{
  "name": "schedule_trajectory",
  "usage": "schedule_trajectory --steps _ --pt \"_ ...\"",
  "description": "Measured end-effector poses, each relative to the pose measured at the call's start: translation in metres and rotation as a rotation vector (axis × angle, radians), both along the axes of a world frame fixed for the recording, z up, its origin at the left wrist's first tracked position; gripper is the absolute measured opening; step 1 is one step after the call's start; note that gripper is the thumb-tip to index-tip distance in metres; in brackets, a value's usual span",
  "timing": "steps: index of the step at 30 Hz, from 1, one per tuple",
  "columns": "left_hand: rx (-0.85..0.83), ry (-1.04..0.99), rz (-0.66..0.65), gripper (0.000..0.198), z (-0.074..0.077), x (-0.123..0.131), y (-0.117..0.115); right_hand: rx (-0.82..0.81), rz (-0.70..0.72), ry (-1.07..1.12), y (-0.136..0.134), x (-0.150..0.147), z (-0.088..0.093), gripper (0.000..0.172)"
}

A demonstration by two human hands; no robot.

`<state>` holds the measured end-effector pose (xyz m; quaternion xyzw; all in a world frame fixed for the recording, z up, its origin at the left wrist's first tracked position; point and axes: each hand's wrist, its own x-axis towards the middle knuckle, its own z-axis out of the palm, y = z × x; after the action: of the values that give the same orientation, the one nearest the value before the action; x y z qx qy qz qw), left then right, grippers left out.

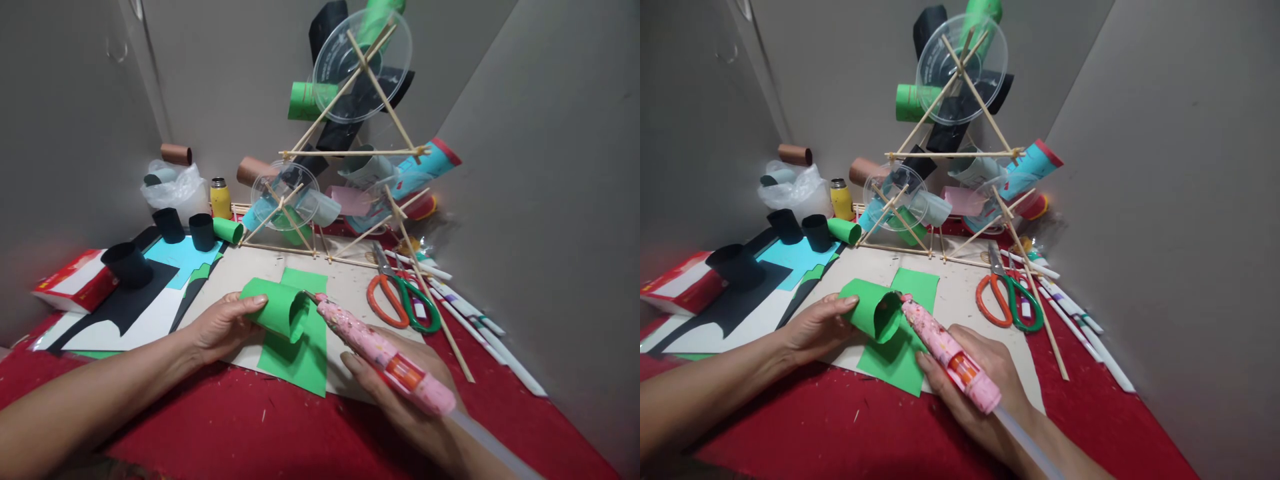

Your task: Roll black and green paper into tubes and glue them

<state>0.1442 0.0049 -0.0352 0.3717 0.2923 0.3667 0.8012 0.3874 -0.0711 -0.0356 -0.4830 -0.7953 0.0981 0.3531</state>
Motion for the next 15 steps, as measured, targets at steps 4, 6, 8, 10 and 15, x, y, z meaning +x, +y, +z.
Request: schedule_trajectory --steps 4,6,8,10,15 --pt "-0.005 -0.006 -0.006 0.024 -0.0003 -0.0009 0.0008 0.003 0.002 0.007 0.0001 -0.0001 0.0003 0.028" --pt "-0.005 -0.011 -0.008 0.023 0.0003 -0.0011 0.0005 0.0 0.009 0.007 0.0003 -0.0001 0.0004 0.027" --pt "-0.011 -0.011 -0.005 0.022 0.0011 -0.0011 0.0001 0.002 0.012 0.007 0.0004 -0.0001 0.0008 0.026" --pt "-0.023 -0.012 0.002 0.022 0.0019 -0.0009 -0.0003 0.002 0.01 0.004 0.0003 -0.0002 0.0014 0.025" --pt "-0.053 -0.025 0.023 0.022 0.0023 -0.001 -0.0005 0.009 -0.006 0.005 0.0001 -0.0006 0.0024 0.024"
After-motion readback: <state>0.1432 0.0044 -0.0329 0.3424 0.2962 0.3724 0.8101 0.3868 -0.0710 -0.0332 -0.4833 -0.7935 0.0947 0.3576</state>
